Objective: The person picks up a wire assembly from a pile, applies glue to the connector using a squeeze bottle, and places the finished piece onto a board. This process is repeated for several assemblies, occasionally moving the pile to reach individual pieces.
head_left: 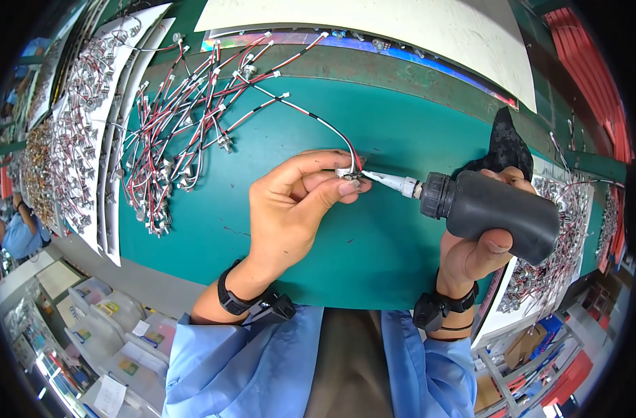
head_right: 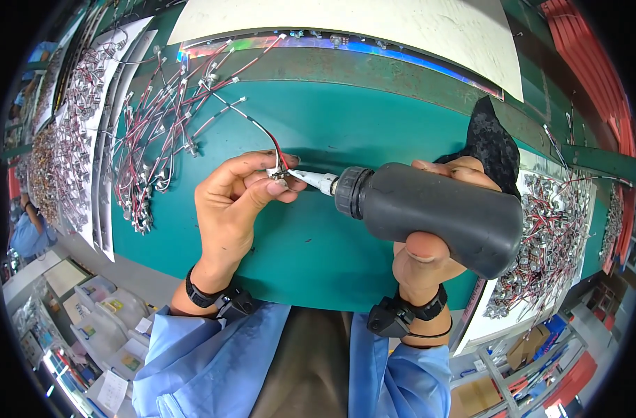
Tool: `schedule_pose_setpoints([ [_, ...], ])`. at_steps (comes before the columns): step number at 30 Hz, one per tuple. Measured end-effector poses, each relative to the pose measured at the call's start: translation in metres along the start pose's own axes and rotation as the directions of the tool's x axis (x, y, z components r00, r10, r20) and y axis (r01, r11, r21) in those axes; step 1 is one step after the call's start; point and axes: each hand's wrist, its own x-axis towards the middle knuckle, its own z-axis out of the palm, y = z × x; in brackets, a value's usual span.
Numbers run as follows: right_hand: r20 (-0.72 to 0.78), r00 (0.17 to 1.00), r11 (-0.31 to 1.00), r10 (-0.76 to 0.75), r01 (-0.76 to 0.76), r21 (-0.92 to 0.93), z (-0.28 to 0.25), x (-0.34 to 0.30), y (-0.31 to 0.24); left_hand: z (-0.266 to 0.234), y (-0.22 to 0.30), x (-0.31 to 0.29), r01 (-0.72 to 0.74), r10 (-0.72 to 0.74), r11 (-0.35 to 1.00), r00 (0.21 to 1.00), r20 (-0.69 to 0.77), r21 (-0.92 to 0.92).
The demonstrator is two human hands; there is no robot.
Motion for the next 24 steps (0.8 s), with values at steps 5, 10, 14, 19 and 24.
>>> schedule_pose_setpoints([
  [5,-0.021,1.0,1.0,0.006,-0.006,-0.008,0.003,0.003,0.001,-0.001,0.003,0.003,0.018,-0.018,1.0,1.0,0.002,0.007],
  [10,-0.021,1.0,1.0,-0.001,0.001,0.003,0.007,0.008,0.003,0.0,0.009,0.006,0.023,-0.023,0.999,1.0,0.0,0.043],
  [14,-0.132,0.989,0.998,-0.068,0.066,-0.022,0.007,0.021,0.007,-0.004,0.029,-0.001,0.008,-0.004,0.997,0.999,-0.041,0.078],
  [19,-0.305,0.938,0.985,0.164,-0.141,0.098,-0.013,0.03,0.011,-0.023,0.089,0.026,-0.4,0.424,0.881,0.904,-0.049,0.254],
  [24,-0.343,0.883,0.947,0.319,-0.28,0.16,-0.015,0.03,0.018,-0.022,0.167,0.161,-0.382,0.579,0.592,0.814,-0.044,0.71],
])
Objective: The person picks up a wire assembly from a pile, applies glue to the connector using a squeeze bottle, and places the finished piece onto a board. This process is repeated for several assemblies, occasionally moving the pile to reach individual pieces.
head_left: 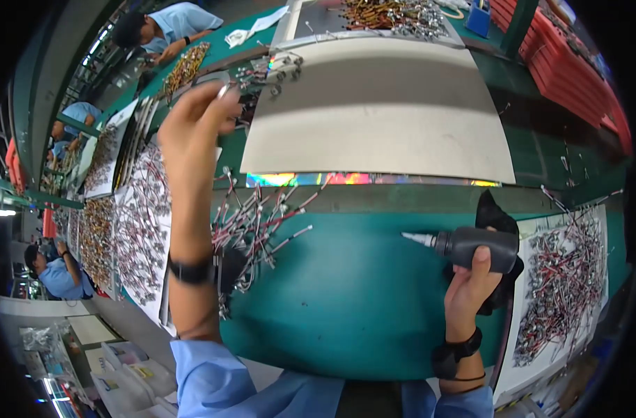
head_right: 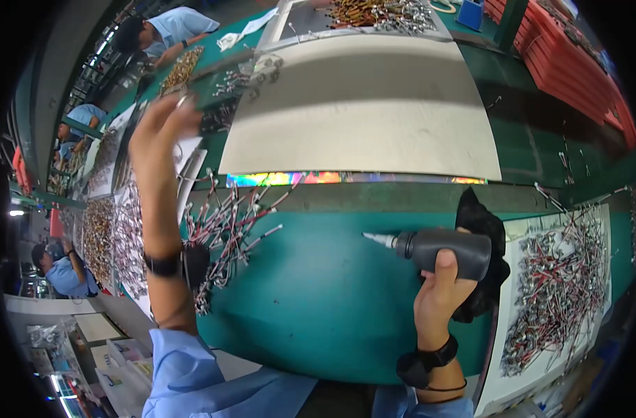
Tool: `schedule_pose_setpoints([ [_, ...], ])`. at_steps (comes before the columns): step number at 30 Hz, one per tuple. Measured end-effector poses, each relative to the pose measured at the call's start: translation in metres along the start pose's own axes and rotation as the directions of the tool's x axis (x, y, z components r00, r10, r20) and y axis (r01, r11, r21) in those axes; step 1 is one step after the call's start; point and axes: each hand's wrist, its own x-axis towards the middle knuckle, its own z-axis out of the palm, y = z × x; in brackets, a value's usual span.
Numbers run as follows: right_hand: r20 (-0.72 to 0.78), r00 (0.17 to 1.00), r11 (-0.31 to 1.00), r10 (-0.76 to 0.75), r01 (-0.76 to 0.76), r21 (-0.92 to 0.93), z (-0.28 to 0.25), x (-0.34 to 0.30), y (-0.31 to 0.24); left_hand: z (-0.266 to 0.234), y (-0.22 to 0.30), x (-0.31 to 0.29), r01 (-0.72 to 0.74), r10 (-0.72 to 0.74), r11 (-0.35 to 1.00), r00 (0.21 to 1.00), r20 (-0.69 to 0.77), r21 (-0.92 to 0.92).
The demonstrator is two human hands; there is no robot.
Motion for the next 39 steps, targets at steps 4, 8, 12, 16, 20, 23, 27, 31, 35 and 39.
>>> schedule_pose_setpoints([
  [4,-0.046,0.998,0.999,0.034,-0.036,-0.027,0.007,0.0,-0.001,0.062,-0.074,0.12,-0.17,0.136,0.903,0.984,0.114,0.394],
  [8,-0.069,0.996,0.998,0.052,-0.054,-0.037,0.008,0.002,0.0,0.139,-0.13,0.158,-0.071,-0.013,0.804,0.99,0.138,0.591],
  [12,-0.06,0.996,0.998,0.064,-0.065,-0.01,0.003,0.004,-0.001,0.169,-0.156,0.164,-0.099,-0.002,0.653,0.991,0.132,0.751],
  [16,-0.081,0.995,0.999,0.05,-0.049,0.012,0.001,0.007,0.001,0.153,-0.151,0.17,-0.213,0.017,0.561,0.969,0.246,0.8],
  [20,-0.085,0.996,1.0,0.007,-0.006,0.003,0.006,0.011,-0.003,0.084,-0.124,0.172,-0.594,0.229,0.281,0.805,0.548,0.754],
  [23,-0.051,0.999,1.0,-0.004,0.004,0.008,0.001,0.013,-0.005,0.027,-0.086,0.136,-0.634,0.45,0.573,0.773,0.447,0.519],
  [27,0.033,0.999,0.998,0.003,-0.004,0.061,0.006,0.009,-0.009,-0.049,-0.011,0.003,-0.239,0.068,0.879,0.92,0.386,0.413],
  [31,0.065,0.998,0.997,0.016,-0.021,0.078,0.013,0.003,-0.007,-0.105,-0.018,-0.118,0.011,-0.202,0.811,0.943,0.263,0.585],
  [35,0.081,0.996,0.994,0.03,-0.039,0.099,0.014,-0.002,-0.006,-0.113,-0.037,-0.213,0.184,-0.242,0.85,0.969,0.056,0.494],
  [39,0.066,0.997,0.993,0.04,-0.048,0.111,0.018,-0.006,-0.01,-0.084,-0.041,-0.238,0.115,-0.15,0.854,0.988,0.028,0.507],
])
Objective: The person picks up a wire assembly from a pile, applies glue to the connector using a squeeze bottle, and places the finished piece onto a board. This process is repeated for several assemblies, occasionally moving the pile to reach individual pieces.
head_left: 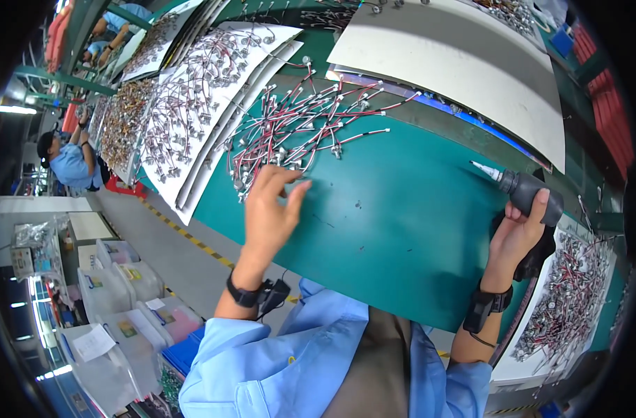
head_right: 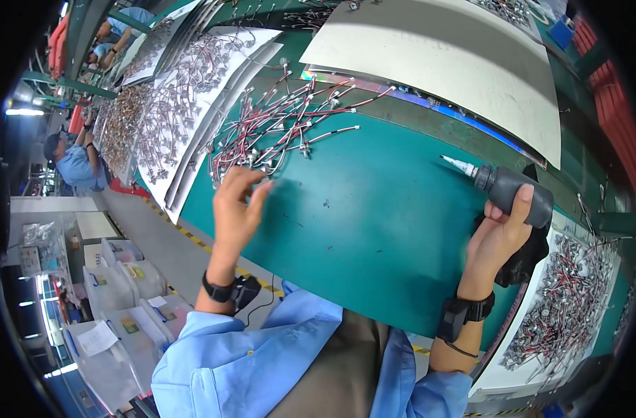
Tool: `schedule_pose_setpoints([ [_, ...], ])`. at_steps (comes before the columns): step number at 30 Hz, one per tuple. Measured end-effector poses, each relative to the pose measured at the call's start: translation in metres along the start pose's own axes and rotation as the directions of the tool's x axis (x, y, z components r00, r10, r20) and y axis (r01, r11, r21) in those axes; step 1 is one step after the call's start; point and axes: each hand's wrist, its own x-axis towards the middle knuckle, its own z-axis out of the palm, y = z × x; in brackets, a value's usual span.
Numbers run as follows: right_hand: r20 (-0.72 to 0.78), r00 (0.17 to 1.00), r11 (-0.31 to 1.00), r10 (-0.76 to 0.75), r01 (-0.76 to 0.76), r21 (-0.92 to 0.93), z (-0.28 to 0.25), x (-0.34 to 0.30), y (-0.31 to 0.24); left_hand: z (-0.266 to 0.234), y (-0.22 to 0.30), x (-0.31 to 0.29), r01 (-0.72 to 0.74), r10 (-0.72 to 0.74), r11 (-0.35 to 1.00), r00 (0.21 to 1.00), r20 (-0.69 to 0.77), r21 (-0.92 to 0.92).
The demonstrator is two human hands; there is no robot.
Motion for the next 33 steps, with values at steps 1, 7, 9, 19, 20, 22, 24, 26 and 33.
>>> schedule_pose_setpoints([
  [1,-0.01,1.0,1.0,0.005,-0.005,0.001,0.001,-0.001,-0.001,0.009,0.005,0.002,-0.001,0.001,1.0,1.0,-0.004,-0.001],
  [7,0.019,1.0,1.0,-0.005,0.005,0.026,-0.003,0.003,0.001,0.053,0.009,0.042,-0.1,0.096,0.961,0.995,0.027,0.256],
  [9,0.021,1.0,0.999,-0.006,0.005,0.045,-0.008,0.008,0.006,0.061,0.013,0.044,-0.084,0.084,0.966,0.996,0.009,0.244],
  [19,0.04,0.999,0.998,0.017,-0.02,0.067,-0.008,0.002,0.002,0.063,-0.001,0.037,0.038,-0.031,0.998,0.992,-0.118,0.057],
  [20,0.041,0.999,0.997,0.023,-0.026,0.068,-0.007,0.003,0.002,0.059,0.001,0.037,0.138,-0.14,0.989,0.989,-0.043,-0.055],
  [22,0.037,0.999,0.997,0.025,-0.027,0.076,-0.005,0.002,0.001,0.053,0.007,0.038,0.349,-0.32,0.902,0.936,0.147,-0.253],
  [24,0.008,1.0,0.997,0.026,-0.027,0.077,-0.005,-0.001,-0.002,0.047,0.023,0.041,0.367,-0.301,0.844,0.928,0.221,-0.392],
  [26,0.01,1.0,0.997,0.019,-0.02,0.081,-0.003,-0.005,-0.007,0.043,0.043,0.043,0.421,-0.239,0.657,0.903,0.356,-0.625],
  [33,0.144,0.989,0.991,-0.019,0.0,0.132,-0.001,-0.015,-0.007,0.076,0.086,0.026,0.479,-0.051,0.329,0.869,0.492,-0.814],
])
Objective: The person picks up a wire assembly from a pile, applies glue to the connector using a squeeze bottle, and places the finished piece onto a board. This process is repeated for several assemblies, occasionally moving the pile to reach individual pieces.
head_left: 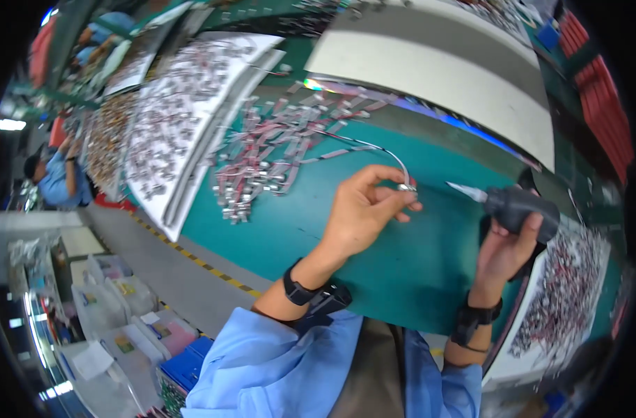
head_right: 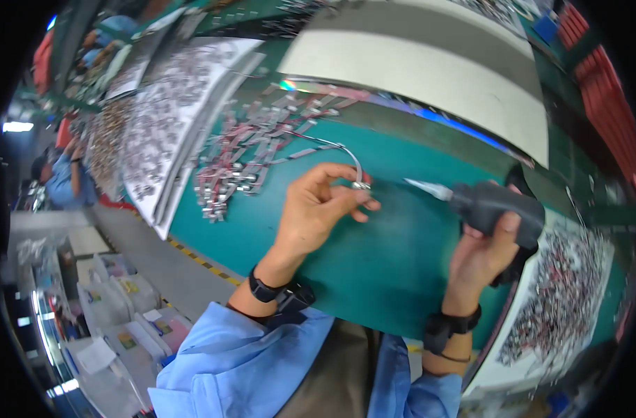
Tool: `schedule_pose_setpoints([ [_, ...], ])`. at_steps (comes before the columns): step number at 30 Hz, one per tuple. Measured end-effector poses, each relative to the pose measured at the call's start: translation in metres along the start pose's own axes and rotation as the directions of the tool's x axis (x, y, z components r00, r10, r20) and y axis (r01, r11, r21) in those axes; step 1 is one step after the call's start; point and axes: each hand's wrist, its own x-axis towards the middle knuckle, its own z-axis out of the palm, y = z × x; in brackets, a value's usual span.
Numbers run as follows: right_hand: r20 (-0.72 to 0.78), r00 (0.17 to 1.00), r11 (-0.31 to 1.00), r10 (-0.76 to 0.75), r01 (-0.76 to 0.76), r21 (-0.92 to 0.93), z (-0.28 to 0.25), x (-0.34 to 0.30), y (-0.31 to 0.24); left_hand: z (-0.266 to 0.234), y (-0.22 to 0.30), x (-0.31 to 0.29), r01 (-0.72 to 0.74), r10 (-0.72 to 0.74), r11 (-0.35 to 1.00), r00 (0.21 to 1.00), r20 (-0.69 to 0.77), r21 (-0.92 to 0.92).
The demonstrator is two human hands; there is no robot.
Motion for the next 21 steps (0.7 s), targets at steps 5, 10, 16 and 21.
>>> schedule_pose_setpoints([
  [5,0.083,0.986,0.978,-0.144,0.154,-0.142,0.008,-0.01,0.011,0.0,-0.018,0.001,0.001,-0.001,1.0,1.0,-0.004,-0.013],
  [10,0.175,0.975,0.945,-0.139,0.184,-0.269,0.0,-0.021,0.01,0.002,-0.018,0.001,0.013,-0.013,1.0,1.0,0.02,0.0],
  [16,0.196,0.967,0.934,-0.159,0.212,-0.289,0.0,-0.024,0.014,0.0,-0.017,-0.001,0.005,-0.005,1.0,1.0,0.016,0.005],
  [21,0.211,0.963,0.923,-0.168,0.229,-0.308,0.0,-0.024,0.013,0.0,-0.02,-0.001,-0.037,0.036,0.999,0.999,0.01,0.023],
])
